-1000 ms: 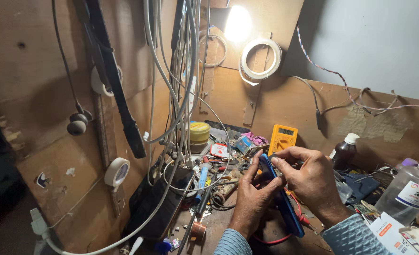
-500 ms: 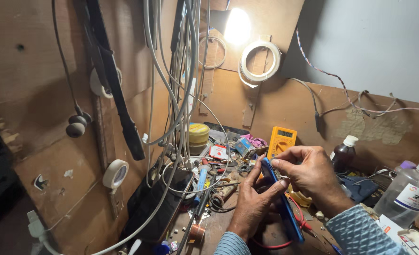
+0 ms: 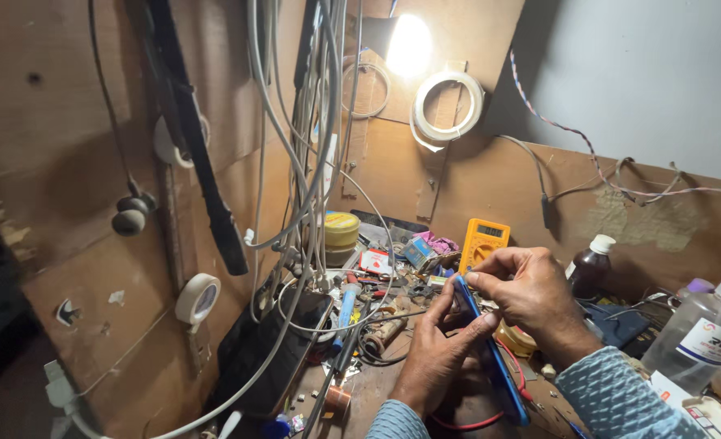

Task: The person holds a blue smartphone and uses a small metal tool to pry and separate the screen from the frame. They repeatedly work along the edges, lifting the screen slightly and repositioning the tool to continue the separation.

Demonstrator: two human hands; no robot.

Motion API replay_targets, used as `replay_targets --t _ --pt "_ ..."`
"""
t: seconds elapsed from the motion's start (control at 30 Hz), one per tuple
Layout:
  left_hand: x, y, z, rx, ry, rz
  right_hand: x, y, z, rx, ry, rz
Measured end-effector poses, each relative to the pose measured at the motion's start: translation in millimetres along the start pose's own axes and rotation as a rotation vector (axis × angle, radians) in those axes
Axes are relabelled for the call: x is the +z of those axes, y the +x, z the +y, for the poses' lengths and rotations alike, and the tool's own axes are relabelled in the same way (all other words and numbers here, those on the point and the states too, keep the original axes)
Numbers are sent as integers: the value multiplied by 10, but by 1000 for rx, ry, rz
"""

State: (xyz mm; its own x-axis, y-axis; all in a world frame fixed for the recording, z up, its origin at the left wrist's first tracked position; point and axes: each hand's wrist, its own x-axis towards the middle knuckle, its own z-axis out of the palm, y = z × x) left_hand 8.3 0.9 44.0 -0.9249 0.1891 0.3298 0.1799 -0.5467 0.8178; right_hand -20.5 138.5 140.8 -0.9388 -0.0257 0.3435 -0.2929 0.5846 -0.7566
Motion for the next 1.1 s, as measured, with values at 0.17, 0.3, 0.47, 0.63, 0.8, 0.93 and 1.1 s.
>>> replay_targets --t 0.17,0.3,0.47,0.63,0.8,0.93,1.1 --pt "11 -25 6 -146 -88 36 3 -26 16 -211 -184 62" --pt "32 -43 26 -4 -76 -16 -32 -45 -19 97 192 -83" --pt "41 -53 36 -100 -106 16 -75 -76 -48 241 315 -119" --pt "30 -41 -15 -147 -145 26 5 -63 -74 64 85 -44" --pt "19 -53 -99 -92 -102 27 45 -179 -147 -161 -236 86" --pt "14 -58 -122 -192 -15 63 61 -281 -197 -299 -328 124" --pt "66 -88 -69 -172 -36 54 35 -327 -159 -288 -316 118"
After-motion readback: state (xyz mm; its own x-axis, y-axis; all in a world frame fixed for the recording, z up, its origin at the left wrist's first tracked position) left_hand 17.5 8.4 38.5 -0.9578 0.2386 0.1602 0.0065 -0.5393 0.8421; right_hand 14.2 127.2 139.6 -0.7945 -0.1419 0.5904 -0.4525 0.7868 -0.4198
